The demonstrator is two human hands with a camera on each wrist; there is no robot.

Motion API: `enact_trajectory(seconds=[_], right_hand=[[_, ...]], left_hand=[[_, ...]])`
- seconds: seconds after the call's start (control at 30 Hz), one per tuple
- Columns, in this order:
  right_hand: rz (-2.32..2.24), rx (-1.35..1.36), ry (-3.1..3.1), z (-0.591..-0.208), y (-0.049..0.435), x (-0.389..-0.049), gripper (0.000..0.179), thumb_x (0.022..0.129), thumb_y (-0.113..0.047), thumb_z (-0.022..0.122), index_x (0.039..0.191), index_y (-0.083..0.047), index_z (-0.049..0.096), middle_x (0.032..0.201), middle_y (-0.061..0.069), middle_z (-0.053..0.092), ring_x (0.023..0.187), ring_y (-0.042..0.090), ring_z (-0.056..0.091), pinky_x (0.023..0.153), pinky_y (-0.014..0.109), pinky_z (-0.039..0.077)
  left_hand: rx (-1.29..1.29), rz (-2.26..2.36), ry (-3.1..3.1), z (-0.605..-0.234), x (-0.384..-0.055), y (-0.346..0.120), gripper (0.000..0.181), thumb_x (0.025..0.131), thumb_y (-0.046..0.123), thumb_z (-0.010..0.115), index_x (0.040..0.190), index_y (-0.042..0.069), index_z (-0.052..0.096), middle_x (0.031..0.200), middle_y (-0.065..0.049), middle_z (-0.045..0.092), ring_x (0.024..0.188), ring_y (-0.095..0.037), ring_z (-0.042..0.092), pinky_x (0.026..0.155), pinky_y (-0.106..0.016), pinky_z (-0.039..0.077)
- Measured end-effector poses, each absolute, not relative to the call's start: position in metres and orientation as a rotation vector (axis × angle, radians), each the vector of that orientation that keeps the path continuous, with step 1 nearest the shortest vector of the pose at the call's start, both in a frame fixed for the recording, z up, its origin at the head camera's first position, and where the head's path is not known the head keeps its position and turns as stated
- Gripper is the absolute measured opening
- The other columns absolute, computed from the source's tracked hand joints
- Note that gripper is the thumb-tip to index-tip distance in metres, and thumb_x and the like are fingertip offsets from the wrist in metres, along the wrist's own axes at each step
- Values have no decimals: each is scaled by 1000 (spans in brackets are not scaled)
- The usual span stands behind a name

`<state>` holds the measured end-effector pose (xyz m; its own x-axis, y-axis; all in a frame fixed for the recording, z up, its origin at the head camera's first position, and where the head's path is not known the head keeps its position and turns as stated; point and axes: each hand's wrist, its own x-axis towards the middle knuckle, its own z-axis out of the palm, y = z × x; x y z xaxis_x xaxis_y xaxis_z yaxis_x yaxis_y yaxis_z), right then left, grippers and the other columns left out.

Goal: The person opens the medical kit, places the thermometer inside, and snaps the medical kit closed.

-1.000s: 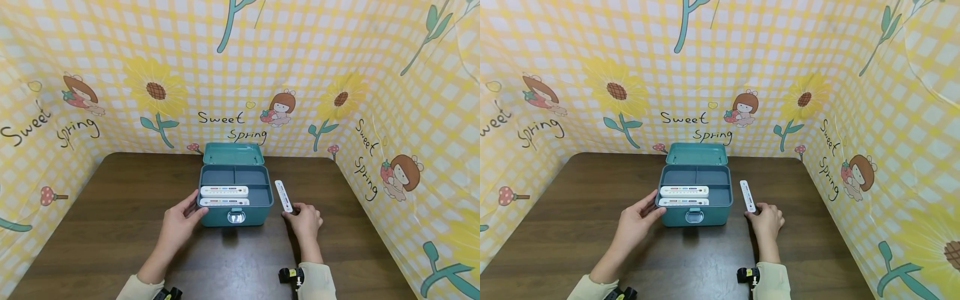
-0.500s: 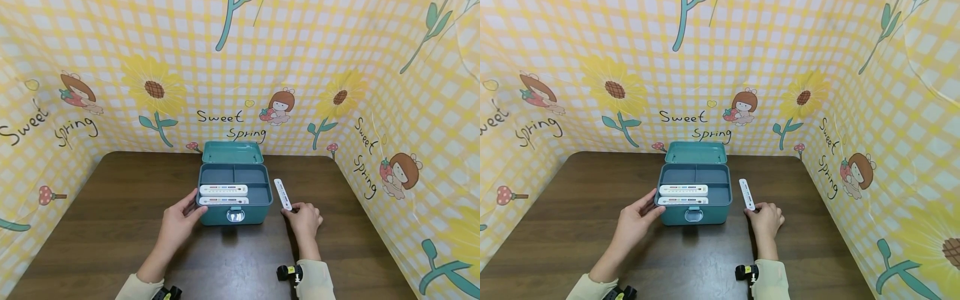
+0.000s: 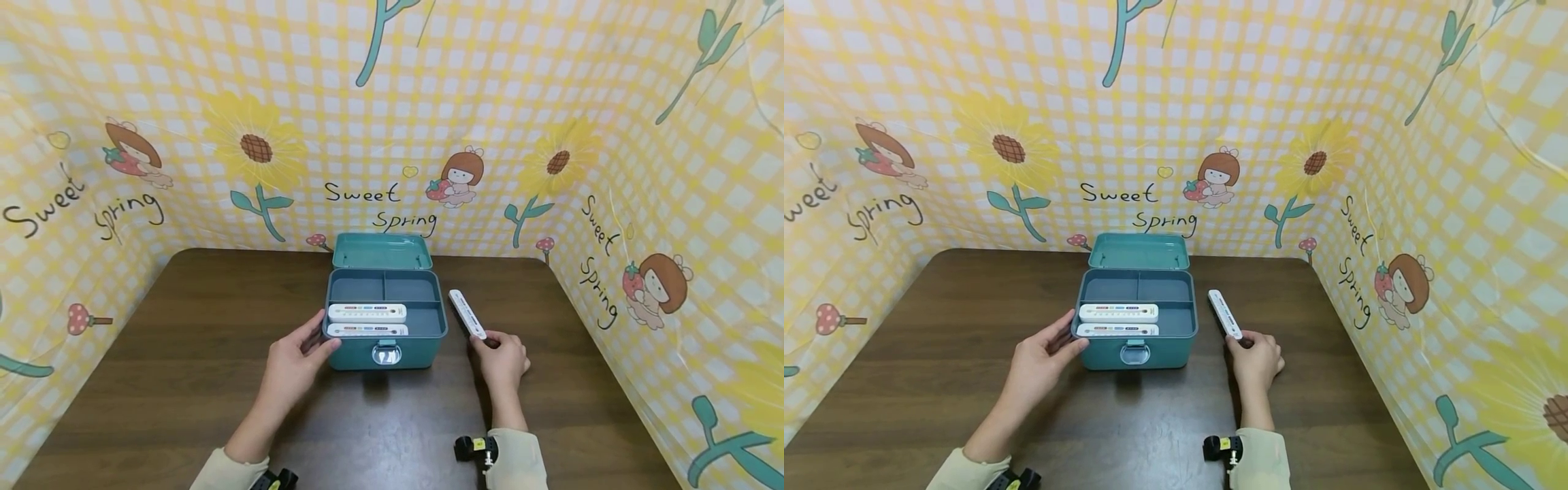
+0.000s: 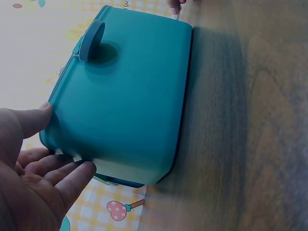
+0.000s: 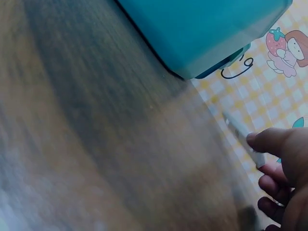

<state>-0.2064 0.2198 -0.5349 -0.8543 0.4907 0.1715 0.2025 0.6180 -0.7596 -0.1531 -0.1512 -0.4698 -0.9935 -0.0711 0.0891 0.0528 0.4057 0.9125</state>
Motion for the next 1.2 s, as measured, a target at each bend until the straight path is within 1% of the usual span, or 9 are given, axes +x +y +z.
enact_trajectory(seconds=[0.13,0.23,0.4,0.5,0.57,0.63,0.87,0.97,1.2], right_hand=[[1166,-534,-2400,-534,221,-207,34,85,-30,83,106,-5,78,112,17,65,115,38,51,104,59,27],[1199,-516,-2337,-532,222,-206,33,84,-28,83,106,-4,78,111,17,65,114,38,54,104,58,31],[1280,-481,-2239,-527,223,-206,31,84,-18,84,108,0,77,107,19,64,106,36,60,93,45,44],[1332,-469,-2198,-523,224,-204,31,83,-14,84,108,3,76,106,21,63,103,35,60,86,38,45],[1358,-477,-2178,-521,226,-203,30,84,-13,83,108,2,76,107,20,63,103,34,60,86,36,44],[1391,-482,-2151,-519,228,-203,30,84,-13,84,109,2,76,108,20,63,104,33,59,88,36,43],[1470,-454,-2079,-507,231,-198,31,85,-10,83,111,4,74,111,18,62,107,29,56,99,47,41],[1485,-417,-2060,-500,233,-196,31,85,-9,83,111,4,74,111,17,63,107,27,56,100,45,39],[1562,-310,-2022,-481,238,-192,32,86,-9,83,116,0,75,112,12,63,105,14,57,87,15,43]], left_hand=[[20,-1661,-2537,-470,-153,-152,72,89,46,77,152,21,51,150,-10,55,128,-25,62,94,-34,56],[26,-1660,-2540,-470,-154,-152,73,89,47,77,152,22,52,150,-9,56,128,-24,63,94,-34,56],[28,-1659,-2538,-471,-154,-151,71,90,44,78,152,22,52,150,-9,56,128,-24,62,94,-35,56],[30,-1656,-2536,-471,-154,-151,71,90,43,78,152,22,52,149,-10,56,128,-25,63,94,-35,56],[28,-1653,-2535,-472,-154,-152,71,89,44,78,152,21,52,149,-10,56,128,-26,63,94,-35,56],[28,-1649,-2533,-472,-154,-152,72,89,45,78,152,22,52,149,-10,56,128,-26,63,94,-35,56],[24,-1647,-2525,-474,-154,-152,71,88,44,79,151,22,53,148,-9,57,127,-24,64,93,-35,57],[22,-1645,-2523,-474,-154,-152,71,88,44,79,151,22,53,148,-9,57,127,-25,64,93,-35,57],[25,-1644,-2527,-473,-154,-152,71,89,44,79,151,22,53,148,-10,58,126,-24,64,93,-35,57]])
